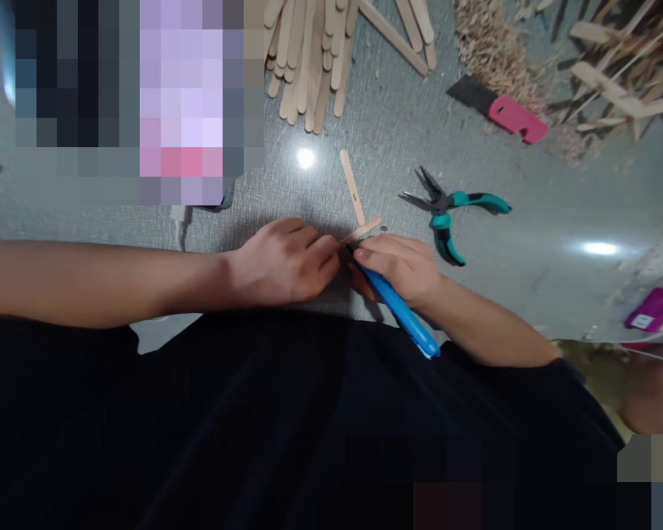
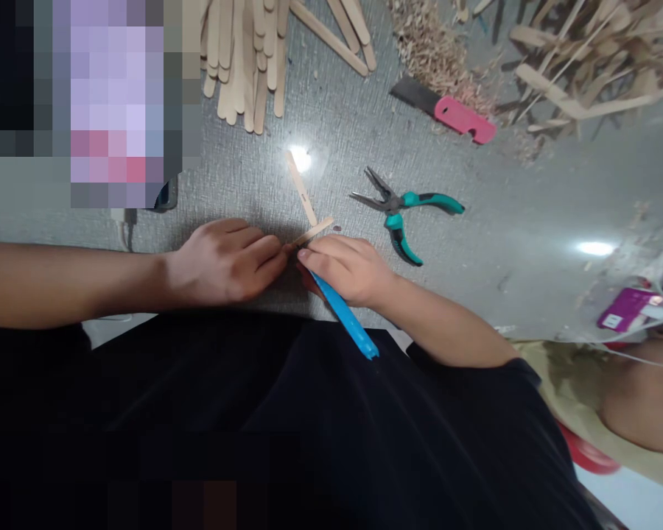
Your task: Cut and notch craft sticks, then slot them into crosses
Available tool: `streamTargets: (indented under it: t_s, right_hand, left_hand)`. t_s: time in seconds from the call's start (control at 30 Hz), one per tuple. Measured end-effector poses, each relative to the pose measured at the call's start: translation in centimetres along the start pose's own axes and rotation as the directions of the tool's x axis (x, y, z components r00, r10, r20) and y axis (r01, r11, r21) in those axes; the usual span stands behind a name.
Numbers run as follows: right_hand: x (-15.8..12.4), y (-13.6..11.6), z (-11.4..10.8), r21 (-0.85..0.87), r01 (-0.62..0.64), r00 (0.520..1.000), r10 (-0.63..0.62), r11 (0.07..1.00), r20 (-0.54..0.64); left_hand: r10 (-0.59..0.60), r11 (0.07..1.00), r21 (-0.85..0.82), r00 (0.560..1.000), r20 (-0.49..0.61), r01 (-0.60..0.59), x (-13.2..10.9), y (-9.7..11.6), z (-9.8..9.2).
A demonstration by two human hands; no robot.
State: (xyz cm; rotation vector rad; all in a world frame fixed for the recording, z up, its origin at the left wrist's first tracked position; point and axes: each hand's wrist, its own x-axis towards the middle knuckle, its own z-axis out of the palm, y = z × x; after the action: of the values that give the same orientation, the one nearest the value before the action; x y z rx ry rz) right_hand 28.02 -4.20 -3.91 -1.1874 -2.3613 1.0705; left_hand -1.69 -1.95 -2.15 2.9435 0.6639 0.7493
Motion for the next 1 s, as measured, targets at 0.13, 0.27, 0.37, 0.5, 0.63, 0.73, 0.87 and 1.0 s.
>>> streamTargets:
  t_s: [0.13,0.27,0.37,0.5,0.63,0.73,0.87,1.0]
  right_hand:
    - [0.6,-0.2,-0.5,-0.143,0.274,0.95,-0.291,0.951,-0.117]
    - [0.9,-0.4,-1.2,-0.163,0.335,0.933,-0.351,0.928,-0.083]
    - [0.7,-0.6,-1.6,-0.139,0.274,0.961,-0.274,0.952,0.018]
    - [0.3,-0.9,-1.8,-0.103,0.231,0.972,-0.225,0.968,0.069]
    - [0.3,-1.3,-1.5,-0.034,0.149,0.982,-0.144,0.988,0.119]
    - [0.5,-1.7,-1.4,-0.074,0.153,0.982,-0.144,0.985,0.124]
    - [1.0,-1.6,-1.9,-0.119,0.27,0.956,-0.251,0.955,0.151]
    - [1.6,-1.3,-3.0,-0.21,0.488,0.87,-0.451,0.847,0.201]
  left_hand:
    - [-0.108,0.98,-0.16,0.992,0.071,0.118,-0.1,-0.7,0.5]
    - [-0.261,0.939,-0.173,0.944,0.204,0.297,0.1,-1.4,0.6]
    - [-0.272,0.925,-0.194,0.926,0.263,0.327,0.2,-1.5,0.4]
    - [-0.248,0.92,-0.23,0.926,0.285,0.318,-0.1,-1.3,0.4]
    - [-0.235,0.93,-0.208,0.926,0.296,0.302,-0.2,-1.2,0.2]
    - [-0.238,0.924,-0.201,0.903,0.358,0.324,0.2,-1.2,-0.3]
    - [-0.255,0.904,-0.224,0.88,0.401,0.364,0.6,-1.2,-0.9]
    - [-0.257,0.909,-0.199,0.868,0.424,0.367,0.7,-1.1,-1.1]
